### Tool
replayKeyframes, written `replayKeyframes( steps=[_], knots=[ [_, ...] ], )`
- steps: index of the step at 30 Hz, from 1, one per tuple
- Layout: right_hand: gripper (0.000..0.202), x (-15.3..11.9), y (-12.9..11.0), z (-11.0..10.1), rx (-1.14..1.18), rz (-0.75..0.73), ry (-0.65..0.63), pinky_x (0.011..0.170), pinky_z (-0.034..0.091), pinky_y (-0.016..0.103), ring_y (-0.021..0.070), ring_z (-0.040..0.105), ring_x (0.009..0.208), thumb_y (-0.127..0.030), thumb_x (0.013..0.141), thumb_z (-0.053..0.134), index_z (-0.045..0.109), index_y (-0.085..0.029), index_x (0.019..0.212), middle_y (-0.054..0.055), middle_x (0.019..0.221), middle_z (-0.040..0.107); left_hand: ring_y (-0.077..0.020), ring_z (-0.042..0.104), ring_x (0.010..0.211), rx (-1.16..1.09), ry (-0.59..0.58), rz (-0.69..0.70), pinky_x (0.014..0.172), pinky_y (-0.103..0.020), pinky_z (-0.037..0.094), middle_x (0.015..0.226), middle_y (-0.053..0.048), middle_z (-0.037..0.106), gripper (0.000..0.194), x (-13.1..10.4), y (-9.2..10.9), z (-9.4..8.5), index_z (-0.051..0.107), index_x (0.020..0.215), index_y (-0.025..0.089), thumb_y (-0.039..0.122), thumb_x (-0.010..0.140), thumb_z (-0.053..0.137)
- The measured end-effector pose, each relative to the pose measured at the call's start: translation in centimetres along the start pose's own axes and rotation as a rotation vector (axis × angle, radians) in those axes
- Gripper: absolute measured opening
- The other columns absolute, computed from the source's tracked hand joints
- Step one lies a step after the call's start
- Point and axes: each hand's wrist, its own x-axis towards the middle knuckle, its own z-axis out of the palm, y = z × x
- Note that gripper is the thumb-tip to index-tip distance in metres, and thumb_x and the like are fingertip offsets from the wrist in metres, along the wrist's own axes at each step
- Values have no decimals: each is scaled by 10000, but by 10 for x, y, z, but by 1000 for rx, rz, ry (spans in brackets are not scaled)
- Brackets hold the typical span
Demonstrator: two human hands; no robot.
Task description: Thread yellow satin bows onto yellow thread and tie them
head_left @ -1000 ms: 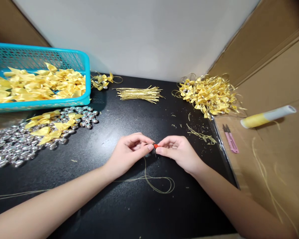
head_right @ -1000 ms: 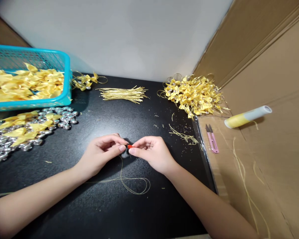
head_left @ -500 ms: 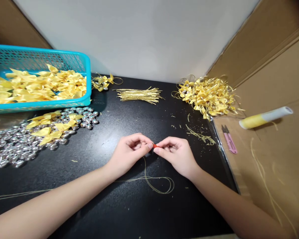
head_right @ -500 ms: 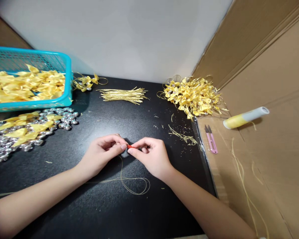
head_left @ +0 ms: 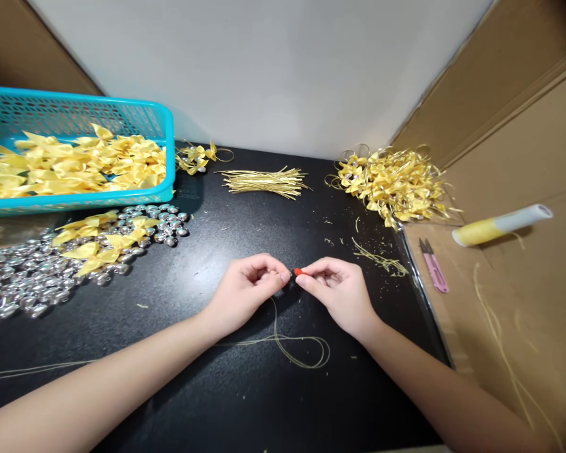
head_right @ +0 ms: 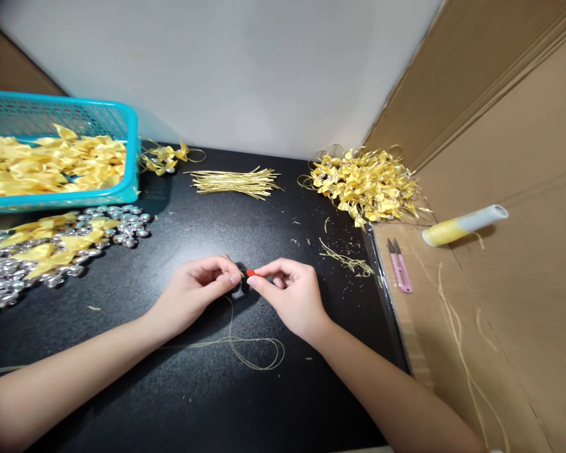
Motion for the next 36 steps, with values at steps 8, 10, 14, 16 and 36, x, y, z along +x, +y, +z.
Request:
replayKeyframes(
  steps=[8,10,14,16,36],
  knots=[
    [193,2,-2,-3,64,-8,26,567,423,284,130,527,588,-353,643,783,707,-182,688,31,659,649,-92,485,617,4,-153,-32,592,-209,393,643,11,571,196,3,9,-5,636,686,136,300,781,684],
    [195,3,-3,-4,59,-21,42,551,423,275,125,521,572,-359,636,781,713,-183,686,24,636,644,-95,493,638,15,-191,-64,602,-206,403,665,8,578,196,4,9,-7,638,706,134,307,785,683],
    [189,5,-5,-8,61,-41,52,533,417,260,116,516,557,-356,634,780,717,-187,690,15,618,641,-88,481,646,44,-268,-83,587,-191,403,707,11,562,197,6,9,-10,615,753,138,320,823,643],
    [184,6,-5,-9,76,-43,50,530,412,254,112,516,557,-348,632,784,713,-189,689,13,626,644,-79,448,617,67,-305,-74,547,-179,377,709,21,533,198,7,9,-10,585,772,144,324,852,604],
    [251,35,-10,-41,301,-86,286,551,437,223,75,524,541,-314,527,852,701,-174,671,-15,612,650,-89,510,674,178,-604,-169,643,-196,394,752,-4,626,166,6,23,-18,604,771,127,271,852,615]
  ],
)
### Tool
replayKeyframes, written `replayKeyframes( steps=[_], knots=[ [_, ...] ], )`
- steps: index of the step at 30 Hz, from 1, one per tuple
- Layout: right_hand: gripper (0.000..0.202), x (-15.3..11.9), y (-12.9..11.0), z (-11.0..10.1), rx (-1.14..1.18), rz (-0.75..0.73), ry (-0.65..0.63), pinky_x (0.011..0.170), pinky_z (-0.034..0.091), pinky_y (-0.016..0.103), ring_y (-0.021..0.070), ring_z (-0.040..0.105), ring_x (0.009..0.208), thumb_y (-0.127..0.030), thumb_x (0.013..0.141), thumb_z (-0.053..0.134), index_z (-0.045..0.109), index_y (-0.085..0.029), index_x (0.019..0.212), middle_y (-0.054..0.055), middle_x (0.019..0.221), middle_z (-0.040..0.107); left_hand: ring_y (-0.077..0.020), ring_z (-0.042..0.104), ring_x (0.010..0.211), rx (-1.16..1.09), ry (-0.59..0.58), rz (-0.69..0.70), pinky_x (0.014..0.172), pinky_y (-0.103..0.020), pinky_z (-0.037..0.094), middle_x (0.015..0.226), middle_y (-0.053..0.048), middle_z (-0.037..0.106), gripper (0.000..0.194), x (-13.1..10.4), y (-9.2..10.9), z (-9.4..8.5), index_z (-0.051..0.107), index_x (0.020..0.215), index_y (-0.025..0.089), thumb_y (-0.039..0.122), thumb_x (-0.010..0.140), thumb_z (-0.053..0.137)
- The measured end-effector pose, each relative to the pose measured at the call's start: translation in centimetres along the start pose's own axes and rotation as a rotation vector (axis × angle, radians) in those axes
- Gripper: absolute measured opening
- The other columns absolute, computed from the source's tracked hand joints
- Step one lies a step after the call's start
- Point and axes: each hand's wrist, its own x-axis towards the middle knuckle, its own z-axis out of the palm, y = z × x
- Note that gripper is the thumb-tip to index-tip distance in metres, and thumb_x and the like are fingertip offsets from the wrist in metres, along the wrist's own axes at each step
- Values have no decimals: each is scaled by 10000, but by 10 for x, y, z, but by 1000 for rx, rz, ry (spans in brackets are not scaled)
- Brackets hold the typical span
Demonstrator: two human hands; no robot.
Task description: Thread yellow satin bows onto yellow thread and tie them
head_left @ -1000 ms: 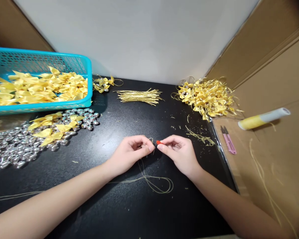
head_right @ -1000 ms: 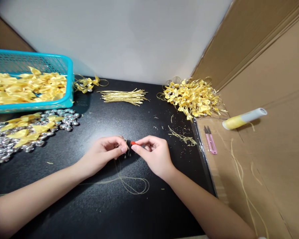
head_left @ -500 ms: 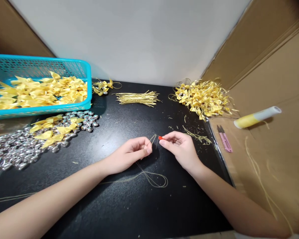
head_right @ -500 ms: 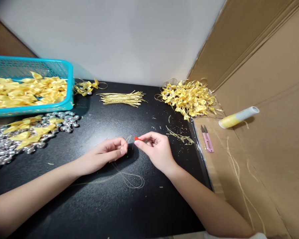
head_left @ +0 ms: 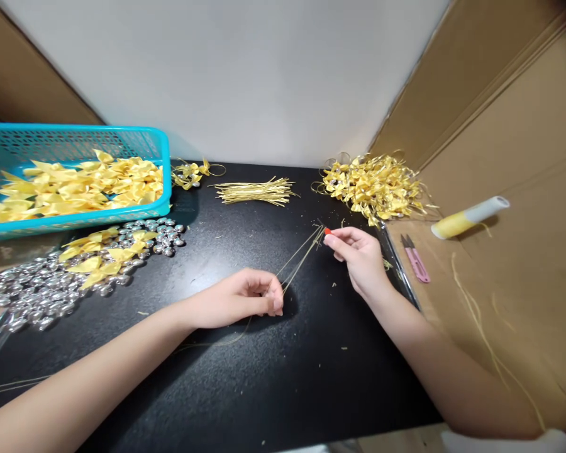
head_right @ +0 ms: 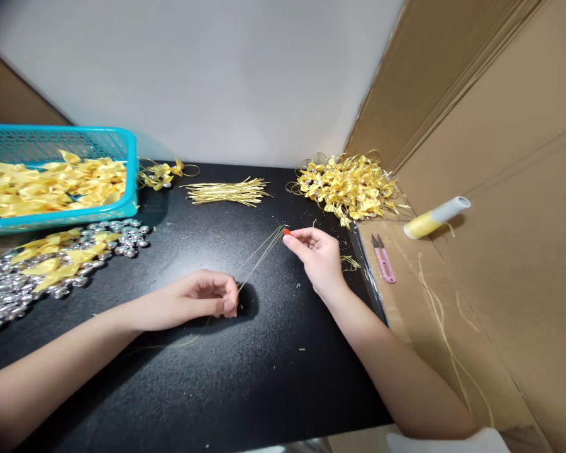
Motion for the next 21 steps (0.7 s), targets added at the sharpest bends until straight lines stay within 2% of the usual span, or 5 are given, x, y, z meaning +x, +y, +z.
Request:
replayKeyframes(
  steps=[6,14,19,21],
  knots=[
    [254,12,-3,-11,4,-64,75,538,419,223,86,540,567,-308,538,843,694,-172,692,-5,648,665,-115,550,737,48,15,-44,721,-213,422,766,-8,641,194,-18,9,-9,605,770,133,310,848,626],
    [272,15,0,-14,-31,-116,71,582,454,256,105,555,582,-329,545,833,681,-169,703,-9,637,647,-134,549,746,213,94,-165,717,-209,423,781,-11,640,267,-70,0,-15,616,774,147,395,872,595],
    [269,11,-2,-11,-56,-95,6,580,457,252,98,547,562,-349,547,830,687,-168,687,-9,627,651,-166,588,726,434,178,-261,666,-220,458,769,-29,654,302,-110,-18,-23,640,807,170,439,901,538],
    [276,8,-4,-9,-76,-84,-43,590,466,257,104,560,572,-360,544,833,689,-170,683,-2,637,663,-196,630,764,591,299,-266,682,-245,493,843,-35,697,245,-125,-20,-29,685,886,214,438,863,587]
  ],
)
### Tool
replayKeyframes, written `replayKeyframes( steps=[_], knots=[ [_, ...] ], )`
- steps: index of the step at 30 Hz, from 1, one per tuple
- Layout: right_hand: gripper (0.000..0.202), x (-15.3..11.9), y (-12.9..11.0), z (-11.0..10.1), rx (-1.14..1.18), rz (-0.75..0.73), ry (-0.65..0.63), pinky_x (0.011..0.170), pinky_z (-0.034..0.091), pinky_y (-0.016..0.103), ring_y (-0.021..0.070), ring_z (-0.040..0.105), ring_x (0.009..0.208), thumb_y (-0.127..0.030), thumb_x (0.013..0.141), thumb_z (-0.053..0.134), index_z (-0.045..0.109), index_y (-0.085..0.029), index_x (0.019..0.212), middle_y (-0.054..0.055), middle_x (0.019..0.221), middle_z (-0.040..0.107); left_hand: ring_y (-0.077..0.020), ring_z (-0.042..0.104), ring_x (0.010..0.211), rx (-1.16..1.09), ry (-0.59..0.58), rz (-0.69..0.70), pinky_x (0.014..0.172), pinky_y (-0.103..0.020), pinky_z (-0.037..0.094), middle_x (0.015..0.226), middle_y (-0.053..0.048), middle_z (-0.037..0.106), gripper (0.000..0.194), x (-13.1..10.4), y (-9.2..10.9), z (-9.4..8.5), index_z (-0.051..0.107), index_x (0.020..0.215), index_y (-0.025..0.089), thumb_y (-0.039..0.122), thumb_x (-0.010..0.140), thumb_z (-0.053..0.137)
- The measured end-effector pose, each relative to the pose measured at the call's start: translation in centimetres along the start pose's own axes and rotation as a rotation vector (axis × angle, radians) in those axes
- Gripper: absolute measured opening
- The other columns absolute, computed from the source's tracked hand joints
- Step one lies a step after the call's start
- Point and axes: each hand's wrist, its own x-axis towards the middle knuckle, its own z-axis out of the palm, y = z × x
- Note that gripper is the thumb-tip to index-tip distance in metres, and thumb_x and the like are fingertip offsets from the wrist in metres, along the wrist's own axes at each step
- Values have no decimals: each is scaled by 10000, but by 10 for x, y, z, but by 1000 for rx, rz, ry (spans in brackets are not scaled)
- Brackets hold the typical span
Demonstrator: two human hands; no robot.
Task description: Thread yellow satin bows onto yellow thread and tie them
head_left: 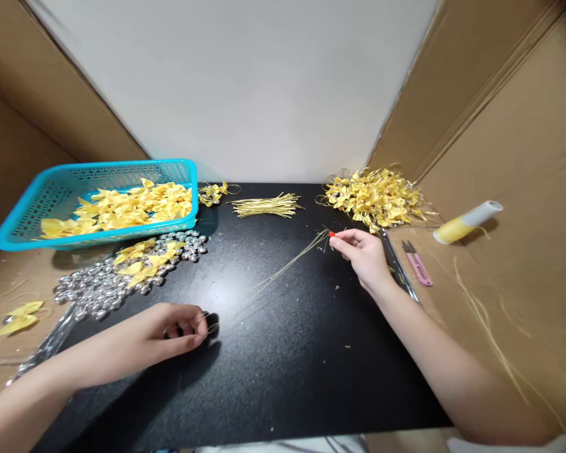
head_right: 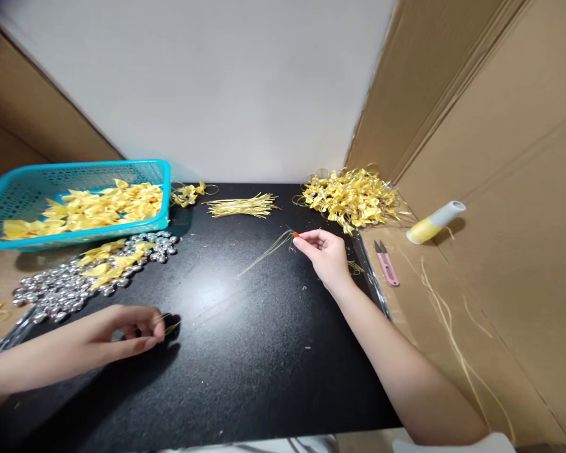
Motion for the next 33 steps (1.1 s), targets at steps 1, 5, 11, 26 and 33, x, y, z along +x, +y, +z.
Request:
replayKeyframes(
  steps=[1,5,11,26,33],
  knots=[
    [279,-1,-1,1,-10,1,-26,598,472,262,108,569,580,-365,542,836,690,-172,680,3,645,670,-216,649,812,73,125,14,718,-267,511,911,-34,715,235,-5,-1,-4,701,938,247,440,820,635],
    [274,-9,-7,6,-62,-34,-116,643,497,285,129,603,625,-384,559,834,697,-181,681,24,694,699,-250,642,975,231,656,158,861,-323,506,1075,-14,708,278,-7,29,-6,695,1028,314,446,788,650],
    [269,-27,-15,19,-68,-47,-191,612,485,270,130,594,617,-397,589,824,695,-181,684,27,693,695,-154,619,689,-12,422,278,560,-219,457,882,-31,737,268,51,115,43,719,1022,192,374,848,628],
    [274,-42,-14,26,-108,-54,-226,592,482,277,139,589,629,-346,687,748,741,-175,901,52,773,714,-178,643,649,-172,640,280,606,-252,449,793,-59,763,284,95,117,57,770,857,151,367,883,588],
    [198,-48,-9,29,-163,-79,-227,610,486,294,154,595,649,-329,730,714,758,-177,848,68,799,727,-158,639,588,65,805,275,569,-242,429,776,-45,772,220,93,108,50,783,849,175,280,865,590]
  ],
)
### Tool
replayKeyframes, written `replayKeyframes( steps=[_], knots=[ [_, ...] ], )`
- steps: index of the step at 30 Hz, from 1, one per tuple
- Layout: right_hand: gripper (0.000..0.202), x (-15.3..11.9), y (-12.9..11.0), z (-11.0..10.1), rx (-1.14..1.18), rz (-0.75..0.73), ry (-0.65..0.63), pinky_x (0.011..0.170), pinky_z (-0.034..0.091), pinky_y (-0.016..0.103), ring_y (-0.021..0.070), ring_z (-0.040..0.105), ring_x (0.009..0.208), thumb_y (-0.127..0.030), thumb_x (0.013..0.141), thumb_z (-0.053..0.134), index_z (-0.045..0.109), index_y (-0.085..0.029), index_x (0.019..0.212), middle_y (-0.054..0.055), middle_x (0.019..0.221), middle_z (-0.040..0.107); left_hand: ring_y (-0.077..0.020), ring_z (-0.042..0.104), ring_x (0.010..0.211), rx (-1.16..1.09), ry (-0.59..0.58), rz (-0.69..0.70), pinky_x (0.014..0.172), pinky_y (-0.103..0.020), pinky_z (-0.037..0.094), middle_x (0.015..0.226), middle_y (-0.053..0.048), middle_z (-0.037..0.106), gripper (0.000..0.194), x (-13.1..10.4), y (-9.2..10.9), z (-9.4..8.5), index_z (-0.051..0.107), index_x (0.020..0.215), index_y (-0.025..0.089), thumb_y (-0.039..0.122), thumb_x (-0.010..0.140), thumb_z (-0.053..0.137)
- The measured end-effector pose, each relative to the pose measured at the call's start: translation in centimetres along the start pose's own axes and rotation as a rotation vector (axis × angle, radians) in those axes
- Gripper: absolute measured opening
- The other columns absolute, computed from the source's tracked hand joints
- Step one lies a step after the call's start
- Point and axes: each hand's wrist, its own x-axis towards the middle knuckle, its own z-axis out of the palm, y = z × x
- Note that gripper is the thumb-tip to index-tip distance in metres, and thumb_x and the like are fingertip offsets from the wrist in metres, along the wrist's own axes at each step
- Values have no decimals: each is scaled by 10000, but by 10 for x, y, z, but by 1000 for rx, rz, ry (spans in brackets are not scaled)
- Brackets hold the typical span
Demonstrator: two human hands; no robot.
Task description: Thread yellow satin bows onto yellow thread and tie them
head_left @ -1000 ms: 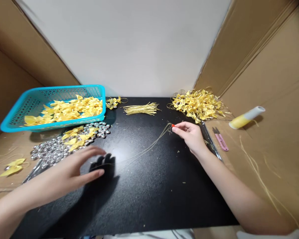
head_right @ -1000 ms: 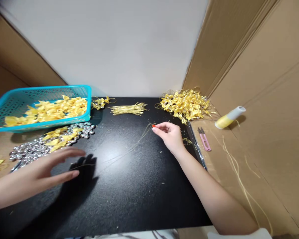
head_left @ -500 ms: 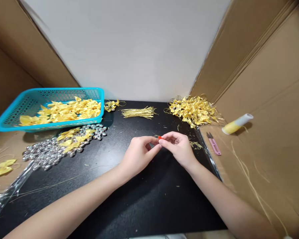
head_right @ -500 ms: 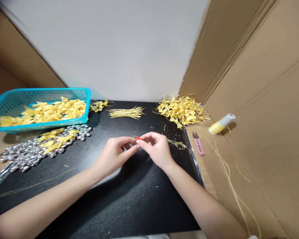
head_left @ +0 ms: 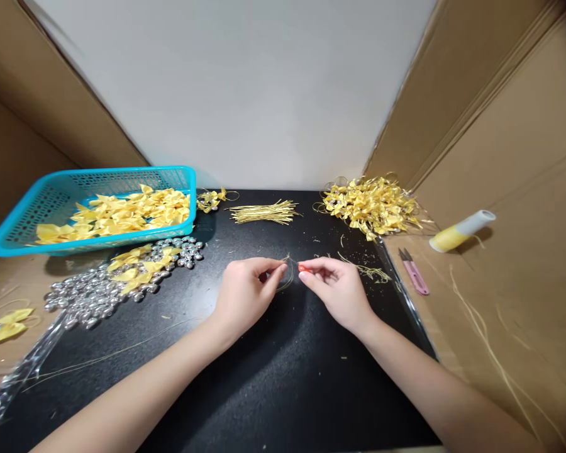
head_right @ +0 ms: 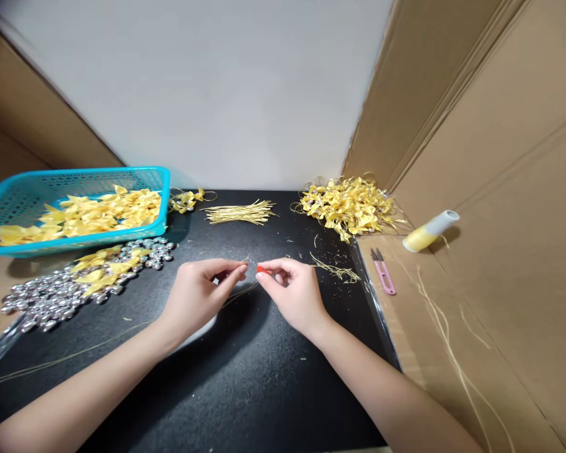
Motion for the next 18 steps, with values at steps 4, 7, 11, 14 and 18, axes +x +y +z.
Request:
replayKeyframes(
  steps=[4,7,11,14,18],
  knots=[
    [196,0,3,4,21,42,12,611,492,305,164,606,652,-331,719,712,753,-175,830,73,790,730,-175,679,633,75,20,50,588,-247,444,799,-62,775,221,-1,-5,3,780,844,169,256,875,579],
    [187,-2,5,7,27,60,17,620,498,311,168,613,659,-322,718,705,748,-175,826,78,797,732,-185,698,662,148,39,102,610,-252,463,821,-78,775,240,-2,-9,5,776,839,161,242,892,557],
    [183,-4,6,10,50,85,36,605,499,303,168,614,658,-326,710,702,747,-180,812,71,774,729,-201,721,734,255,55,143,648,-256,496,881,-75,778,246,-4,-11,9,775,888,189,244,911,537],
    [187,-4,8,11,65,97,36,599,499,301,165,607,645,-330,702,706,744,-178,802,67,758,725,-209,725,755,311,58,145,655,-261,502,895,-65,779,231,-6,-10,11,769,965,221,270,915,549],
    [183,-5,11,12,68,113,14,614,502,303,168,611,665,-326,712,703,737,-174,807,70,784,727,-202,705,699,365,73,151,607,-257,459,844,-65,776,222,-8,-8,12,770,978,237,286,914,563]
  ],
)
